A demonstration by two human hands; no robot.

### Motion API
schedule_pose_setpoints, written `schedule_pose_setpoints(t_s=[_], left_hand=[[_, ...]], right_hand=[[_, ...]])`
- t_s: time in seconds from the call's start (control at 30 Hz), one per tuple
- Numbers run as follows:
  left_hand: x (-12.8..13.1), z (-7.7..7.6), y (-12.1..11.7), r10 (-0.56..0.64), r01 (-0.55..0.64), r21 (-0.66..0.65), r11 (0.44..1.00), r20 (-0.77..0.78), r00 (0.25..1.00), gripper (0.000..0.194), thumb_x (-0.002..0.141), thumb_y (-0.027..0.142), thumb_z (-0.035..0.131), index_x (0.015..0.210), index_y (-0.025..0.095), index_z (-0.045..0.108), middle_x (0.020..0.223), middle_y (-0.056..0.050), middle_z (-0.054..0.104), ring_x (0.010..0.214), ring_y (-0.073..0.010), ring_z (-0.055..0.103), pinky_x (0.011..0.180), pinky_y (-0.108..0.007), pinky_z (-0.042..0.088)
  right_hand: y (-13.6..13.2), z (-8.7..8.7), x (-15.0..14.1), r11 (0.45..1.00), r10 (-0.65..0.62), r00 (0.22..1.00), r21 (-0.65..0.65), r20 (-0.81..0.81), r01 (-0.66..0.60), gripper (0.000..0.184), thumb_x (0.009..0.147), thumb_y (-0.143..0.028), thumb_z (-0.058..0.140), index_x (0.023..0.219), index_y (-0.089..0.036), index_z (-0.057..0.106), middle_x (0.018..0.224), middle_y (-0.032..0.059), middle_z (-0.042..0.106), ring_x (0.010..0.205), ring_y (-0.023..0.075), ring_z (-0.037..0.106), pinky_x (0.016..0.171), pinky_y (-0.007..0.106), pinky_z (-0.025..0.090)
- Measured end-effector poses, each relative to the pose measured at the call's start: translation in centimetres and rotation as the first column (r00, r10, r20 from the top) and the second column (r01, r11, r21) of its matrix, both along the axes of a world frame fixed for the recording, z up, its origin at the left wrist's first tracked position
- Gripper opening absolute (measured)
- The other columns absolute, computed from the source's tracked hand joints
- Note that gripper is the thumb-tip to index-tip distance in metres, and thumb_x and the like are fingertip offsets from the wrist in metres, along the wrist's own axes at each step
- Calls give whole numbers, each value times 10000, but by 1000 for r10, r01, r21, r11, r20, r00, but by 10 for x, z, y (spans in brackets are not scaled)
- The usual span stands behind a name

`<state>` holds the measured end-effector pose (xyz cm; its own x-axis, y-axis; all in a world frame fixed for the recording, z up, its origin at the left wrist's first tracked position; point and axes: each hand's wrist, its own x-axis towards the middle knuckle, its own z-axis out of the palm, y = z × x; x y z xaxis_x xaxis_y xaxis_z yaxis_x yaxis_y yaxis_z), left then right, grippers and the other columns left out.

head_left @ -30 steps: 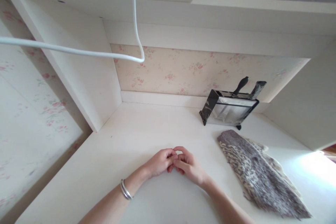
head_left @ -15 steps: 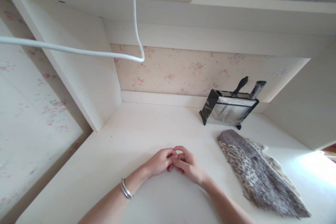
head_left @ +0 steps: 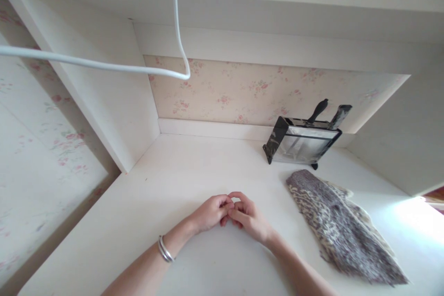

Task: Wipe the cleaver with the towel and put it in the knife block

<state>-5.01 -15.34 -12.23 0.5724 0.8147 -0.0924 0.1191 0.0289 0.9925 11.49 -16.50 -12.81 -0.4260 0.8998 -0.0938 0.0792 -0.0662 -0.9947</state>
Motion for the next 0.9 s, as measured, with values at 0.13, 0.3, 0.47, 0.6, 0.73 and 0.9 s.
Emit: schedule_pose_setpoints(t_s=[0.13,0.3,0.47,0.6,0.73,0.9], left_hand=[[1,-2,1,3,-3,0,1000,-10,1000,398,863,537,439,781,157,525,594,14,545,538,-103,450,529,-239,328],[1,-5,2,11,-11,-14,1000,-15,1000,414,853,557,441,782,159,528,576,22,532,534,-103,451,539,-237,333],[1,-3,1,5,-6,-11,1000,-8,1000,395,857,540,448,780,160,523,573,26,524,531,-103,448,528,-235,331],[1,-2,1,7,-7,-15,1000,5,1000,397,858,539,447,761,160,515,567,23,518,534,-103,452,531,-235,333],[2,-1,0,13,-13,-18,1000,0,1000,403,853,544,449,756,159,518,561,24,518,529,-101,451,535,-238,337],[1,-2,1,13,-13,-18,1000,-1,1000,402,855,544,444,765,159,521,575,17,537,527,-101,453,528,-235,335]], right_hand=[[-1,3,0,1000,0,1000,-5,6,0,319,788,-253,547,1096,-192,487,588,-33,576,495,90,428,467,201,334],[0,3,0,1000,4,1000,8,12,-4,318,794,-254,542,1101,-193,486,609,-22,607,500,93,434,469,205,337],[0,1,0,1000,4,1000,3,9,-4,329,788,-260,555,1102,-192,482,615,-17,616,503,92,443,474,206,337],[-1,5,-1,1000,19,1000,-8,-10,-19,322,796,-268,548,1096,-186,466,647,6,654,517,98,459,475,205,339],[-1,6,-1,1000,18,1000,-3,5,-18,327,794,-276,545,1099,-186,469,653,12,663,521,102,470,480,209,351],[-1,5,0,1000,9,1000,2,23,-9,323,796,-291,552,1095,-194,475,654,9,662,519,101,463,483,211,357]])
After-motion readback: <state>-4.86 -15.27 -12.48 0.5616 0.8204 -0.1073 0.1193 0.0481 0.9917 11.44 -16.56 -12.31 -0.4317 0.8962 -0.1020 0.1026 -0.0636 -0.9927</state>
